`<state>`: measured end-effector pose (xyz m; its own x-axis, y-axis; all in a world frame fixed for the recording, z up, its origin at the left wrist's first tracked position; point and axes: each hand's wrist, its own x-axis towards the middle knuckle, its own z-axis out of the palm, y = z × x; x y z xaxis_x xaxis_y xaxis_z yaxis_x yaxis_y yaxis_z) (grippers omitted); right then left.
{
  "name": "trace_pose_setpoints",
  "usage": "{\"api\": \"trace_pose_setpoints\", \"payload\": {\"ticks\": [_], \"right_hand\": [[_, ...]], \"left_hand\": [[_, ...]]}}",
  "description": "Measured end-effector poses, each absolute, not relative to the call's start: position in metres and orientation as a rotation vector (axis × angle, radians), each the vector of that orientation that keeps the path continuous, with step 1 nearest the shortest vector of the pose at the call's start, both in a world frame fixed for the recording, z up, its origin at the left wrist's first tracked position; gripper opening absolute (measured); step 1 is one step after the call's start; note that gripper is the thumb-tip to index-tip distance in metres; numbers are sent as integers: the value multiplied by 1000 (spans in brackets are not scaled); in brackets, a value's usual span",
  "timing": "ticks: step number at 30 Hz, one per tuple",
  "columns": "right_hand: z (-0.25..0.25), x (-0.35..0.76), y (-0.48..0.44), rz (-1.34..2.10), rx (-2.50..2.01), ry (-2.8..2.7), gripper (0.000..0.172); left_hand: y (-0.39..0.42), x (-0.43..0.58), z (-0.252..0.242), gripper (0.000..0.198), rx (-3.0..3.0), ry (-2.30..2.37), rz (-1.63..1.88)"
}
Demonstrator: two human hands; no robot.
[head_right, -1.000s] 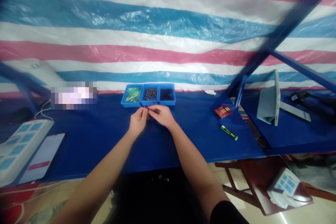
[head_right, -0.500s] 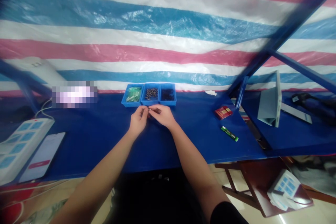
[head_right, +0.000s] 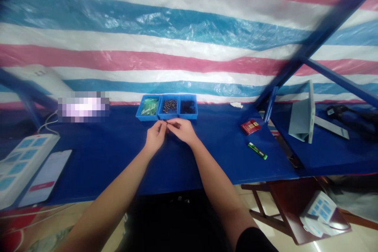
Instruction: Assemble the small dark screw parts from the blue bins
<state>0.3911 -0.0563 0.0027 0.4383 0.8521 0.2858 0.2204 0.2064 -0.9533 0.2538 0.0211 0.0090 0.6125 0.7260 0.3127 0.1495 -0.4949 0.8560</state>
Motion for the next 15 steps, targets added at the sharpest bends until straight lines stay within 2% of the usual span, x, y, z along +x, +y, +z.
{"api": "trace_pose_setpoints", "payload": {"ticks": [10,12,15], "right_hand": [[4,400,-54,877,-1304,-888,38],[7,398,-54,836,-1251,-807,49],[11,396,-54,754,-1112,-807,79]], "left_hand": [[19,254,12,38,2018,780,891],[19,253,13,38,2018,808,903],[18,253,14,39,2023,815,913]]}}
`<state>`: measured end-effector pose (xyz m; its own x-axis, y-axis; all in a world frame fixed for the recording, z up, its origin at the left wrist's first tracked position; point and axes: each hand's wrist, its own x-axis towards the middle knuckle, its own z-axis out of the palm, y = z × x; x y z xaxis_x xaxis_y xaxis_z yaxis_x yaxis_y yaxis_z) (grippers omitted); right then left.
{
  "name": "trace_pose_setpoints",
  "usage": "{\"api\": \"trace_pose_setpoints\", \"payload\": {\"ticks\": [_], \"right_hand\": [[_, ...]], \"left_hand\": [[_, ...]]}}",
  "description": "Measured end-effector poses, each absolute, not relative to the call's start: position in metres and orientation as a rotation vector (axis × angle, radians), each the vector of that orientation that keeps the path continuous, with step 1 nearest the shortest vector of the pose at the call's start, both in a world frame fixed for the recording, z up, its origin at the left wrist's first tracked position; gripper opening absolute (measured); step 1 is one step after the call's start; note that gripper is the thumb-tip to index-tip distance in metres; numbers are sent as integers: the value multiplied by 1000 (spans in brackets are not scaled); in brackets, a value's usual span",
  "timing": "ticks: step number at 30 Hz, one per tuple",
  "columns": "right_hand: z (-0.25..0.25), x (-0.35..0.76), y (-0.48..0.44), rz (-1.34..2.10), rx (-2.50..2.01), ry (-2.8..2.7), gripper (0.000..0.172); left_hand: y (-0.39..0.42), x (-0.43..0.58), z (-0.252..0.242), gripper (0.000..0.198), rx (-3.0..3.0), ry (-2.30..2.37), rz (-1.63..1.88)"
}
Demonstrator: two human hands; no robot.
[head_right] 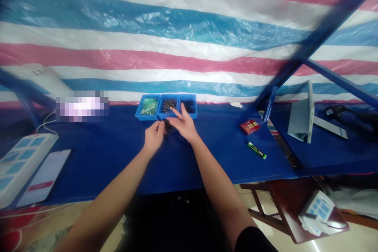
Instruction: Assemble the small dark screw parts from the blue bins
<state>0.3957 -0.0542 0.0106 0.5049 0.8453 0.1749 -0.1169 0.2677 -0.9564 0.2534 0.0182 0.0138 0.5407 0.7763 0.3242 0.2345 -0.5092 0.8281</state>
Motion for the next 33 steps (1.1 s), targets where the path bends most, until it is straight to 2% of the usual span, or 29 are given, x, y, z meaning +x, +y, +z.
{"api": "trace_pose_setpoints", "payload": {"ticks": [2,3,6,10,15,21,26,29,33], "right_hand": [[10,396,-54,695,-1149,-832,79],[8,397,-55,645,-1224,-846,70],[3,401,-56,396,-1586,-996,29],[3,403,-60,236,-1862,-1303,12],[8,401,-62,165,-2013,-1530,16],[4,402,-60,198,-1990,-1498,9],[3,402,-60,437,-1784,-1261,9],[5,402,-58,591,-1593,-1047,17],[10,400,-56,728,-1365,-914,24]], "left_hand": [[18,254,14,39,2023,809,911],[18,254,14,39,2022,807,911],[18,254,14,38,2016,804,912],[18,254,13,38,2018,811,899],[18,254,12,39,2025,817,884],[18,254,13,38,2034,814,886],[19,254,11,32,2011,821,897],[20,254,9,22,1972,795,910],[20,256,9,25,1949,713,867]]}}
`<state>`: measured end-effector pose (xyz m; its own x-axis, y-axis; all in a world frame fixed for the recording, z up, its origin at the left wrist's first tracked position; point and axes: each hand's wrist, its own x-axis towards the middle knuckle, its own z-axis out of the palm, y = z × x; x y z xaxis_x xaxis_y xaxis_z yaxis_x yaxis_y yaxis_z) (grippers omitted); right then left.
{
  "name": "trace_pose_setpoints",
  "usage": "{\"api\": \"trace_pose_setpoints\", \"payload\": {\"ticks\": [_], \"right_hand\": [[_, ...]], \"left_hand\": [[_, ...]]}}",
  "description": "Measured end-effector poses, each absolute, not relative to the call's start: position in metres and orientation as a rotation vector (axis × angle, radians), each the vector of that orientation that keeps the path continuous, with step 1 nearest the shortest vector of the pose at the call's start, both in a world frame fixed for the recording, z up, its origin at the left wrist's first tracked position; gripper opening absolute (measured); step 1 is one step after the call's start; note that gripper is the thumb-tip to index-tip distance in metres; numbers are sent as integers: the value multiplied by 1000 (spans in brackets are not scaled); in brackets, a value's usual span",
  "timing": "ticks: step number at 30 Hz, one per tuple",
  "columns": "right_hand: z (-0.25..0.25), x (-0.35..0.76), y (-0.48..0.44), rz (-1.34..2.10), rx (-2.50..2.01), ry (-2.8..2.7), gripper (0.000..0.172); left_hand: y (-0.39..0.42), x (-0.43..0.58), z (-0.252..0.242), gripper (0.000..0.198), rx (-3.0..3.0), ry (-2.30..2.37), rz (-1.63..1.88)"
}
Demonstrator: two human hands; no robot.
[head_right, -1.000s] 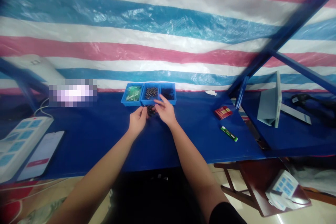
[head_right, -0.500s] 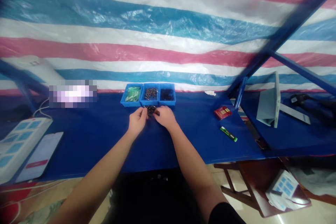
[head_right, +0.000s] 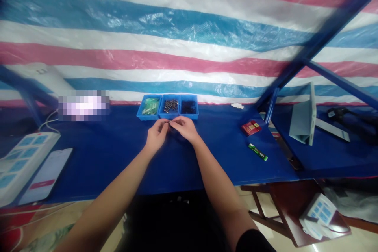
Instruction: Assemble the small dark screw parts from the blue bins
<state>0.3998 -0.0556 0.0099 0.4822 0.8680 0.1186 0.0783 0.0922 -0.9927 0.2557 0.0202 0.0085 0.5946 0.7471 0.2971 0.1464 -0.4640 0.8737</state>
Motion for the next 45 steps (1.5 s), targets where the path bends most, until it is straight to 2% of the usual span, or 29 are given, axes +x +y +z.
{"api": "trace_pose_setpoints", "payload": {"ticks": [8,13,17,20,31,37,45], "right_hand": [[10,399,-56,841,-1283,-948,23],[16,396,-57,861,-1256,-936,24],[16,394,-58,779,-1241,-950,29],[11,395,-56,729,-1257,-972,25],[3,396,-54,738,-1283,-937,28],[5,394,-54,747,-1296,-937,29],[4,396,-53,705,-1287,-925,26]], "left_hand": [[19,255,10,28,1944,697,893],[20,256,9,22,1929,659,858],[20,256,7,22,1951,677,853],[20,255,7,21,1971,681,862],[20,256,10,21,1993,710,874],[20,255,10,28,2011,706,857],[20,255,9,25,1955,713,877]]}}
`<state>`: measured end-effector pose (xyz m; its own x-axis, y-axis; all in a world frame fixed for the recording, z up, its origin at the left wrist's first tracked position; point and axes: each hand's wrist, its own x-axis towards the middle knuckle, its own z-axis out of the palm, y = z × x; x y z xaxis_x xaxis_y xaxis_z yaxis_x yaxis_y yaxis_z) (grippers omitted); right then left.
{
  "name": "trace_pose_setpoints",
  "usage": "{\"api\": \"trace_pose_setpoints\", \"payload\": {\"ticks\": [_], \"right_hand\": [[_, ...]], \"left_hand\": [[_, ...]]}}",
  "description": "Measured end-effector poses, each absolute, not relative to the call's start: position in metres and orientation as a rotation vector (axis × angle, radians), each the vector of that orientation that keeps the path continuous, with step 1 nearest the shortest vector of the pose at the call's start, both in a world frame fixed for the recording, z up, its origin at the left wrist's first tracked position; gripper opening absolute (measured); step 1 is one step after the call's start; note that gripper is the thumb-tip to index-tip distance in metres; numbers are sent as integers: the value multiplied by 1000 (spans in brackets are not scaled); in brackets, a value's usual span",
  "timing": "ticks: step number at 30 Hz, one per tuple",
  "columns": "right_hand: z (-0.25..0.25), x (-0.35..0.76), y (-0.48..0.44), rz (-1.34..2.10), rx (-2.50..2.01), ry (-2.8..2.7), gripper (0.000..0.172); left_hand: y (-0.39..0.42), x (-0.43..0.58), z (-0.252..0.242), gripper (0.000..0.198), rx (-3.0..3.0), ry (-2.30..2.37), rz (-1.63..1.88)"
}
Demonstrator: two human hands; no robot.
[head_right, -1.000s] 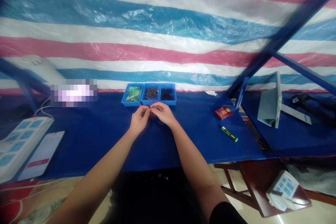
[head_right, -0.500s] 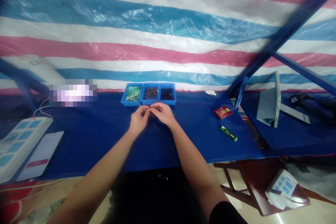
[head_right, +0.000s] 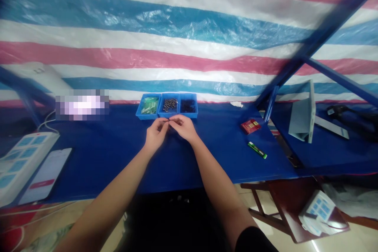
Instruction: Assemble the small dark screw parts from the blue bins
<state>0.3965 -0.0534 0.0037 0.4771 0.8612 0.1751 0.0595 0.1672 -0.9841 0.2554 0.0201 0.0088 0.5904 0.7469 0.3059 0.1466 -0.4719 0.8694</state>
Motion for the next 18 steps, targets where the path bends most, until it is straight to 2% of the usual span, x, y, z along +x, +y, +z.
{"api": "trace_pose_setpoints", "payload": {"ticks": [18], "right_hand": [[6,394,-54,733,-1283,-915,28]], "left_hand": [[20,256,7,24,1972,709,896]]}}
